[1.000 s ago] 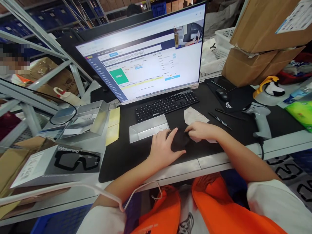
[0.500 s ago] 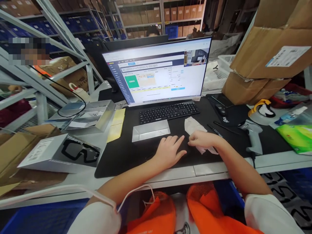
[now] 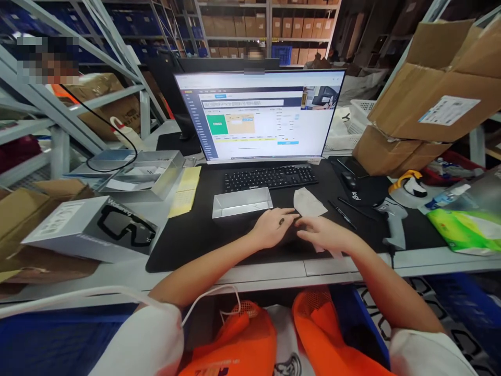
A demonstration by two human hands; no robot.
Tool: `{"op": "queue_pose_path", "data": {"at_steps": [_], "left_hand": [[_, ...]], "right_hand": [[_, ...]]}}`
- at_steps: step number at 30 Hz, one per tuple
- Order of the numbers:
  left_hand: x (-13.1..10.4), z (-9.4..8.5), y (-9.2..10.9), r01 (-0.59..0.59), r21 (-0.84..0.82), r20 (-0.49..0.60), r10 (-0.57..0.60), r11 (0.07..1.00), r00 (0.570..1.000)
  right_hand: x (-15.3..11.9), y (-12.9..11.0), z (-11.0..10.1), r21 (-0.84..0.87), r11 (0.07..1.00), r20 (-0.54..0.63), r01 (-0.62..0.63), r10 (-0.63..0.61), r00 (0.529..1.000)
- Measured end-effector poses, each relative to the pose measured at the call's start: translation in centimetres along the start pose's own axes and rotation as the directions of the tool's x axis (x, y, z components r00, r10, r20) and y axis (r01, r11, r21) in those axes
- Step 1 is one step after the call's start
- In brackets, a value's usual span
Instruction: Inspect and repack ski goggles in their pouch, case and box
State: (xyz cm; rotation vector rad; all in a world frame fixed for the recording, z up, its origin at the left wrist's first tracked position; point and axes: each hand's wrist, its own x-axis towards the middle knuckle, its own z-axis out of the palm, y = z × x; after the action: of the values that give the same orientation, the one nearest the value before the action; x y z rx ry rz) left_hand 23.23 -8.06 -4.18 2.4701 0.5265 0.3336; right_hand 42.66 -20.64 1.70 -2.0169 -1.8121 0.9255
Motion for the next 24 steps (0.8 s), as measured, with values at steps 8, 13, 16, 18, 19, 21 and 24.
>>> {"op": "queue_pose_path", "data": {"at_steps": [8,13,16,18,19,21,24], "left_hand": [[-1.7,-0.4,-1.8,-0.203,-0.075,-0.237,0.181,0.976,0.955],[-6.2,-2.6,-1.7,-0.221,0.011,-0.69,0.167,0.975,0.704],[-5.8,-2.3,-0.6,-0.342,-0.027,-0.796,0.187,0.939,0.576],[-5.2,-1.8,-0.6,-0.377,-0.036,-0.831,0.182,0.925,0.526],[-5.1,-1.7,-0.9,-0.362,-0.021,-0.848,0.175,0.932,0.501],[-5.9,-1.6,-2.3,-0.278,0.049,-0.871,0.177,0.959,0.459],[-8.3,-1.4,-4.9,-0.105,0.168,-0.82,0.198,0.98,0.537]], "right_hand": [[-0.1,0.2,2.0,-0.065,0.996,0.015,-0.054,0.055,0.998],[-2.3,3.0,-0.7,0.254,0.967,-0.12,0.006,0.025,0.992],[-2.2,1.6,-0.2,0.177,0.982,-0.085,0.06,-0.045,0.995],[-1.9,0.6,0.7,0.064,0.991,-0.059,0.114,-0.11,0.992],[-1.9,0.5,1.1,0.017,0.989,-0.071,0.147,-0.146,0.987],[-2.1,1.2,1.6,-0.028,0.979,-0.106,0.2,-0.202,0.974],[-2.5,2.9,1.7,-0.048,0.972,-0.109,0.228,-0.232,0.966]]}}
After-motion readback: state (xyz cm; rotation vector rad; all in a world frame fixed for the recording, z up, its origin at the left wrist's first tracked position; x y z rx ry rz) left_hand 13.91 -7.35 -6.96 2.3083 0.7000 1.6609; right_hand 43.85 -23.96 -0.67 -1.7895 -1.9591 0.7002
